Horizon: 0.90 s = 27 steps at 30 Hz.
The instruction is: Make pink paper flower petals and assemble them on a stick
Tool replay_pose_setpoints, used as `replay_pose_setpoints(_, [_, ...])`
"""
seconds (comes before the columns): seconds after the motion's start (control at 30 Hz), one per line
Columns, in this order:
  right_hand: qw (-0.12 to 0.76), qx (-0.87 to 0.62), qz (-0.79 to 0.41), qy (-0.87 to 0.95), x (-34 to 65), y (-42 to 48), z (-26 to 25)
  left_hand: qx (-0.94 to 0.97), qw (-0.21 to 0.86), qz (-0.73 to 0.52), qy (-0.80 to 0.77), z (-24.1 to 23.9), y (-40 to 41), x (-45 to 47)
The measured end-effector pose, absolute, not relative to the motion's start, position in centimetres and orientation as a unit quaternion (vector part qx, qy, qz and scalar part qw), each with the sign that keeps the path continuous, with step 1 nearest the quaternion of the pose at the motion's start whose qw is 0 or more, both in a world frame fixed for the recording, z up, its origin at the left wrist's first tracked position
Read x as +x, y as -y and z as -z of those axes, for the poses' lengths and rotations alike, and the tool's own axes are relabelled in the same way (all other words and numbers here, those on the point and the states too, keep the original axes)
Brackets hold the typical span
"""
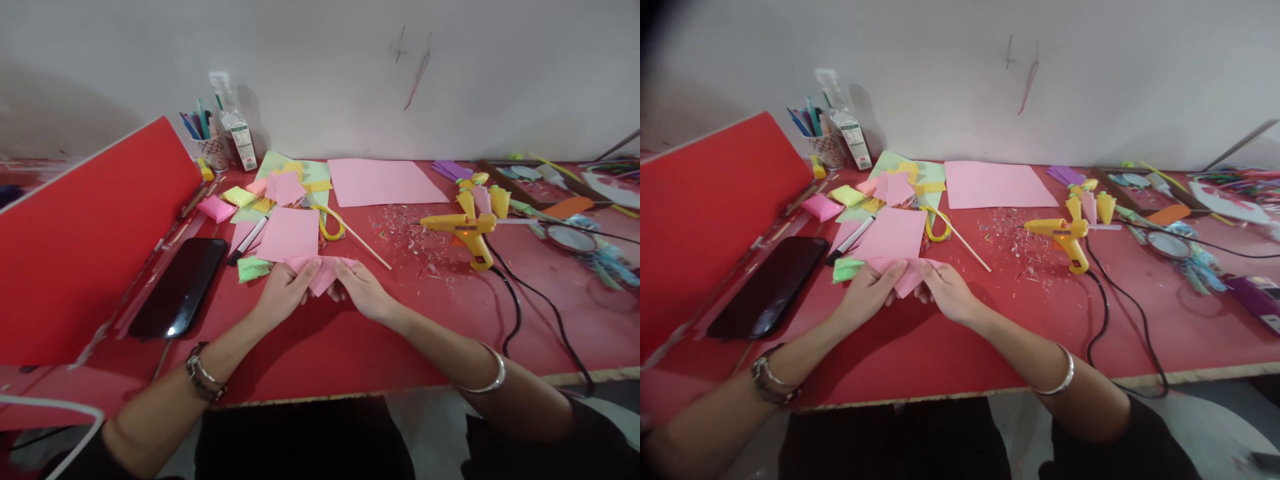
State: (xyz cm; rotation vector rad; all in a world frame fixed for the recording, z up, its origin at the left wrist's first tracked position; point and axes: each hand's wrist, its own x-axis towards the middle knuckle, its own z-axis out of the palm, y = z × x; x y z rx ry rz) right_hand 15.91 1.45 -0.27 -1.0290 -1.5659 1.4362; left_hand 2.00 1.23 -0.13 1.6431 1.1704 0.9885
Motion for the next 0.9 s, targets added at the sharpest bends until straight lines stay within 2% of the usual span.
replay_pose_setpoints(0.33, [0.414,-0.455,-0.493,0.615,16.03,-1.54,-0.04,0.647,0.419,-0.396,-0.499,0.24,-1.21,2.11])
replay_pose_setpoints(0.47, [0.383,-0.424,-0.516,0.638,16.24,-1.62,-0.12,0.645,0.403,-0.398,-0.512,-0.09,-1.07,2.09])
replay_pose_setpoints(0.67, [0.283,-0.374,-0.564,0.68,16.02,-1.35,0.03,0.653,0.385,-0.412,-0.506,-0.08,-1.04,1.95])
replay_pose_setpoints(0.9, [0.3,-0.366,-0.531,0.703,16.2,-1.26,0.22,0.65,0.378,-0.417,-0.511,-0.15,-1.23,1.88])
